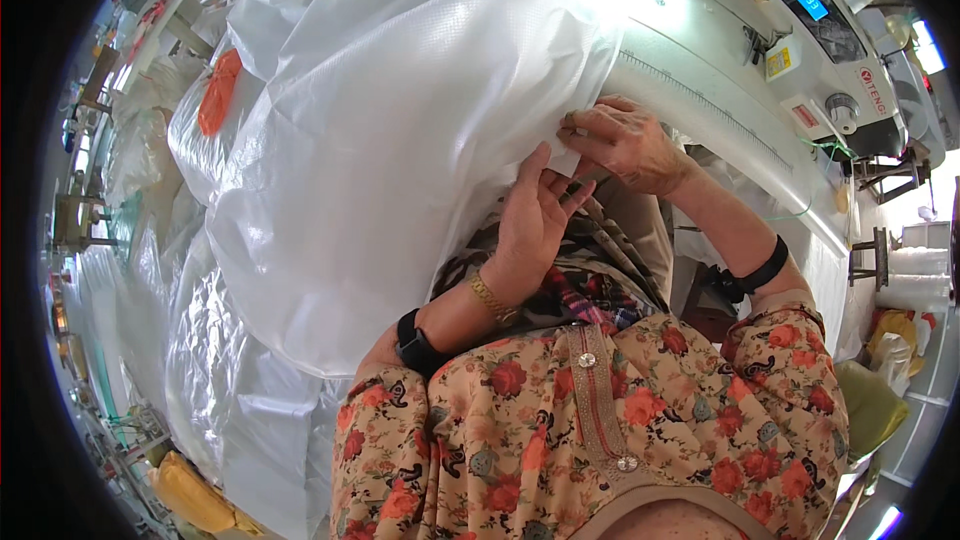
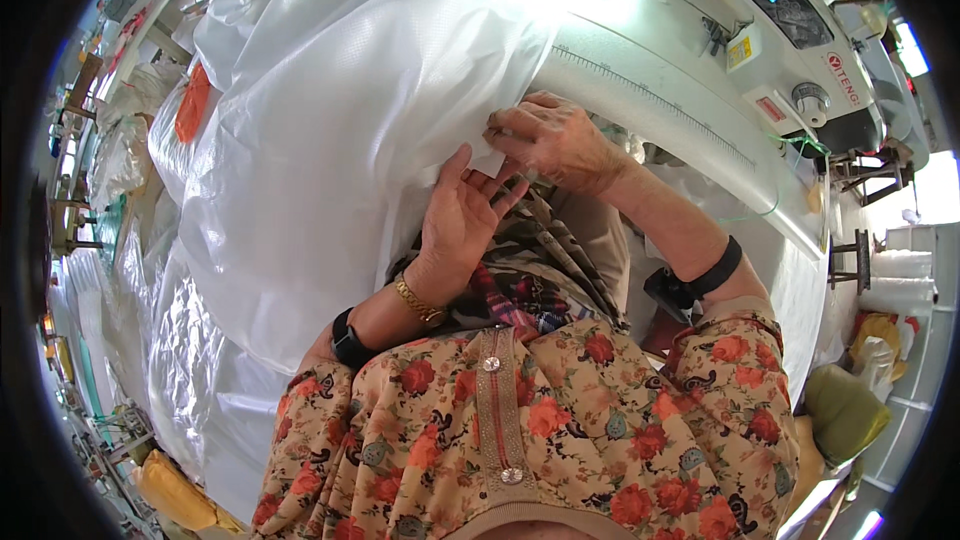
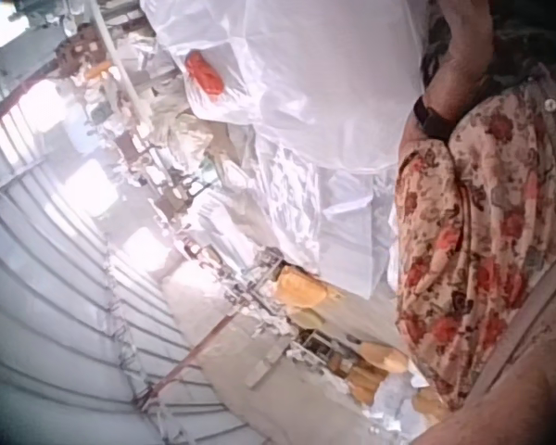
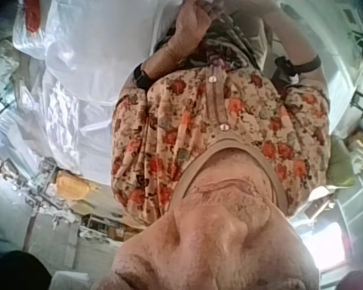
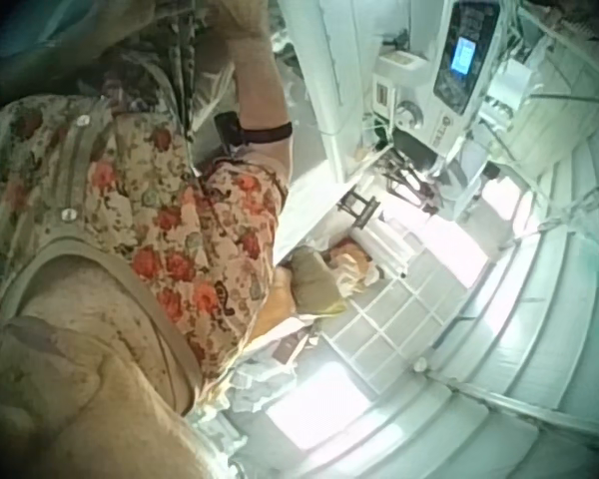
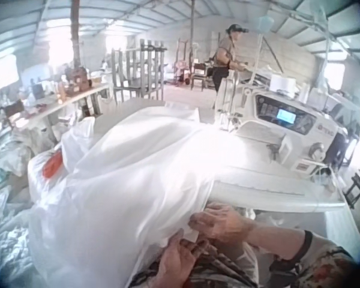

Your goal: Sewing together large white plastic/woven sheets using an industrial sewing machine.

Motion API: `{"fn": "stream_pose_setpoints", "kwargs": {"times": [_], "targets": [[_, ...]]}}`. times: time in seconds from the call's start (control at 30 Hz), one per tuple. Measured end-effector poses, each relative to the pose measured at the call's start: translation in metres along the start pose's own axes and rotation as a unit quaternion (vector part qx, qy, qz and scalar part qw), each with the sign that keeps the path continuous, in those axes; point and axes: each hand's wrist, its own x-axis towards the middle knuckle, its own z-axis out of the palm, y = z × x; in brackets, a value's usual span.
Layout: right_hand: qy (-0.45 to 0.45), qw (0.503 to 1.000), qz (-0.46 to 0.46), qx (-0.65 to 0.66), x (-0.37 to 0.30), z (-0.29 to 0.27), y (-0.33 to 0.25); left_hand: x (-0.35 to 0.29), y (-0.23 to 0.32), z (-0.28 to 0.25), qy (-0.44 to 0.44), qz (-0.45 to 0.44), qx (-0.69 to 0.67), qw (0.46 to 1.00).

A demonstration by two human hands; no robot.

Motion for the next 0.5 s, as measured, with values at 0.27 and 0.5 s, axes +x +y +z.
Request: {"fn": "stream_pose_setpoints", "kwargs": {"times": [0.27,0.5], "targets": [[-0.023,0.999,-0.043,-0.015,0.002,0.001,-0.001,-0.013,-0.005,0.012,0.045,0.062,0.009,0.997],[0.020,0.996,-0.071,-0.057,-0.002,0.008,0.000,-0.016,0.007,0.019,0.140,0.056,-0.013,0.989]]}}
